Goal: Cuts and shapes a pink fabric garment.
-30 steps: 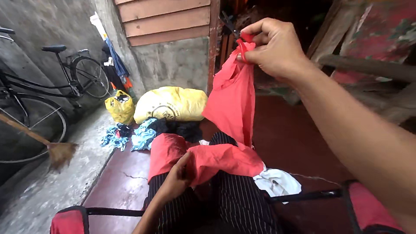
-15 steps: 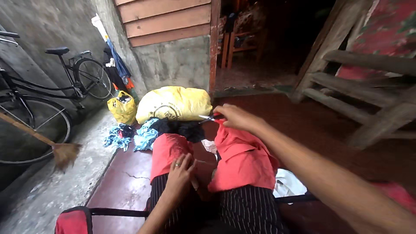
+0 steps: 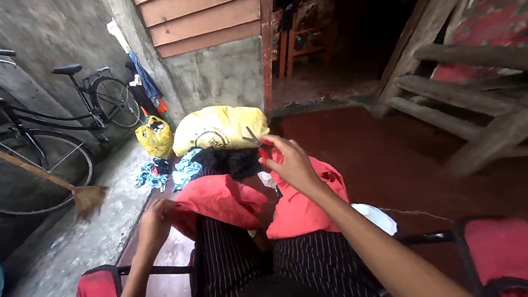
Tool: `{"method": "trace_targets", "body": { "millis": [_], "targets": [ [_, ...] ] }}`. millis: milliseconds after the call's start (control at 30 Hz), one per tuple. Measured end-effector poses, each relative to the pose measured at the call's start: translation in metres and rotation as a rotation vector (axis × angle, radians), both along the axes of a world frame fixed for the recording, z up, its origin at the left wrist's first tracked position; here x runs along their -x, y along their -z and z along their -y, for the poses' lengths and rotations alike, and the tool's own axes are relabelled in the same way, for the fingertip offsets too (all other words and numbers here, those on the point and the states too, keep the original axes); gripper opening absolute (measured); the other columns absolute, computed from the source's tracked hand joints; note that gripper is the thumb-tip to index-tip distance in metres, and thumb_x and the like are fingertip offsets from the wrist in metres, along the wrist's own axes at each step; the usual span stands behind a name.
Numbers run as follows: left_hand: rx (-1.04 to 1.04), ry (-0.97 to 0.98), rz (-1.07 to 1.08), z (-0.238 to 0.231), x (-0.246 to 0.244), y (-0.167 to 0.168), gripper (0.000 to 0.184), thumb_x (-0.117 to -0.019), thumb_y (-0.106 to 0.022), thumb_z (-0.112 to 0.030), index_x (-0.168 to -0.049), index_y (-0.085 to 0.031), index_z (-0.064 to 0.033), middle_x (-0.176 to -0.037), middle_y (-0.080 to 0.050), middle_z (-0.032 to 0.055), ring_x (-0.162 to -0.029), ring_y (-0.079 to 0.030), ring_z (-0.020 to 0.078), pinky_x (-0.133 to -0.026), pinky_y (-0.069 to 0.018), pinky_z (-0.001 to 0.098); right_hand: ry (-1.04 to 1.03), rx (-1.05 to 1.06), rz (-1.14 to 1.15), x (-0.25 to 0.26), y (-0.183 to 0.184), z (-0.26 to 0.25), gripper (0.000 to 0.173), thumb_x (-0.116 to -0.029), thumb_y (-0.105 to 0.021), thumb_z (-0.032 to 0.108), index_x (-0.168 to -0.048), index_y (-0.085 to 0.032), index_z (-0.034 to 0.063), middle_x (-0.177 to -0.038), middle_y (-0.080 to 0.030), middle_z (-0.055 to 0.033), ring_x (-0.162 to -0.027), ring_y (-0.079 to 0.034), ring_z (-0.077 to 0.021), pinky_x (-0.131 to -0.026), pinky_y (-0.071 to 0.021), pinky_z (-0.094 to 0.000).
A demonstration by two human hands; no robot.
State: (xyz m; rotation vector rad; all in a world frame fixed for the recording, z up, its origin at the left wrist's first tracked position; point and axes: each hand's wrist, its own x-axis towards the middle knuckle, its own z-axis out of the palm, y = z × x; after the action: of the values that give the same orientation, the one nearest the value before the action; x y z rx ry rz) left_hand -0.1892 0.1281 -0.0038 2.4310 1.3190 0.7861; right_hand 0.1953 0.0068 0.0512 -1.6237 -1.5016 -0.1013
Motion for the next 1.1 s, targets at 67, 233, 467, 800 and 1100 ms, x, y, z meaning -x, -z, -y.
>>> {"method": "trace_targets", "body": {
  "millis": [67,233,467,800,1100],
  "targets": [
    [0.129,-0.055,0.010,0.000,0.014,0.013,0.015,-0.0975,-0.064,-0.010,-0.106,-0.074,-0.0043,-0.106,-0.073,0.0115,-0.095,-0.072,0.0247,-0.087,-0.0590,0.0492,0.012,-0.044,-0.003,0.008,-0.003,0.003,0.053,-0.0886,-0.079,0.017,-0.139,-0.062,0.0152,-0.126,-0.069,-0.0068,-0.115,-0.063,-0.0321,-0.098,-0.0491,-0.0556],
    [0.073,0.127,0.059,0.042,-0.038,0.036,0.025,-0.0973,-0.060,-0.009,-0.120,-0.071,-0.0034,-0.124,-0.065,0.0198,-0.106,-0.068,0.0288,-0.088,-0.0598,0.0436,-0.065,0.054,-0.280,0.026,-0.010,0.017,0.043,-0.0919,-0.075,0.007,-0.133,-0.062,0.0115,-0.118,-0.069,-0.0123,-0.068,-0.069,-0.0211,-0.056,-0.0601,-0.0395],
    [-0.145,0.397,-0.190,0.058,-0.142,0.031,0.034,-0.0974,-0.059,-0.009,-0.129,-0.070,-0.0129,-0.145,-0.057,0.0121,-0.129,-0.057,0.0316,-0.102,-0.0501,0.0525,0.034,0.172,-0.500,0.025,0.025,0.035,0.046,-0.0908,-0.068,-0.006,-0.132,-0.063,0.0135,-0.118,-0.070,-0.0101,-0.073,-0.073,-0.0209,-0.065,-0.0650,-0.0428],
    [0.074,0.704,-0.586,0.015,-0.143,-0.007,0.020,-0.1008,-0.057,-0.014,-0.103,-0.075,-0.0059,-0.115,-0.070,0.0139,-0.118,-0.063,0.0329,-0.108,-0.0416,0.0594,-0.292,0.356,-0.588,0.030,0.057,0.047,0.040,-0.0894,-0.071,0.013,-0.128,-0.060,0.0127,-0.124,-0.064,-0.0050,-0.091,-0.068,-0.0177,-0.079,-0.0598,-0.0399],
    [0.103,0.665,-0.307,0.054,-0.044,-0.004,0.020,-0.0989,-0.057,-0.013,-0.104,-0.076,-0.0128,-0.107,-0.072,0.0086,-0.108,-0.066,0.0276,-0.099,-0.0491,0.0549,-0.220,0.540,-0.578,0.058,0.087,-0.010,0.041,-0.1101,-0.046,0.032,-0.112,-0.070,-0.0011,-0.107,-0.070,-0.0197,-0.100,-0.068,-0.0315,-0.093,-0.0516,-0.0541]
  ]
}}
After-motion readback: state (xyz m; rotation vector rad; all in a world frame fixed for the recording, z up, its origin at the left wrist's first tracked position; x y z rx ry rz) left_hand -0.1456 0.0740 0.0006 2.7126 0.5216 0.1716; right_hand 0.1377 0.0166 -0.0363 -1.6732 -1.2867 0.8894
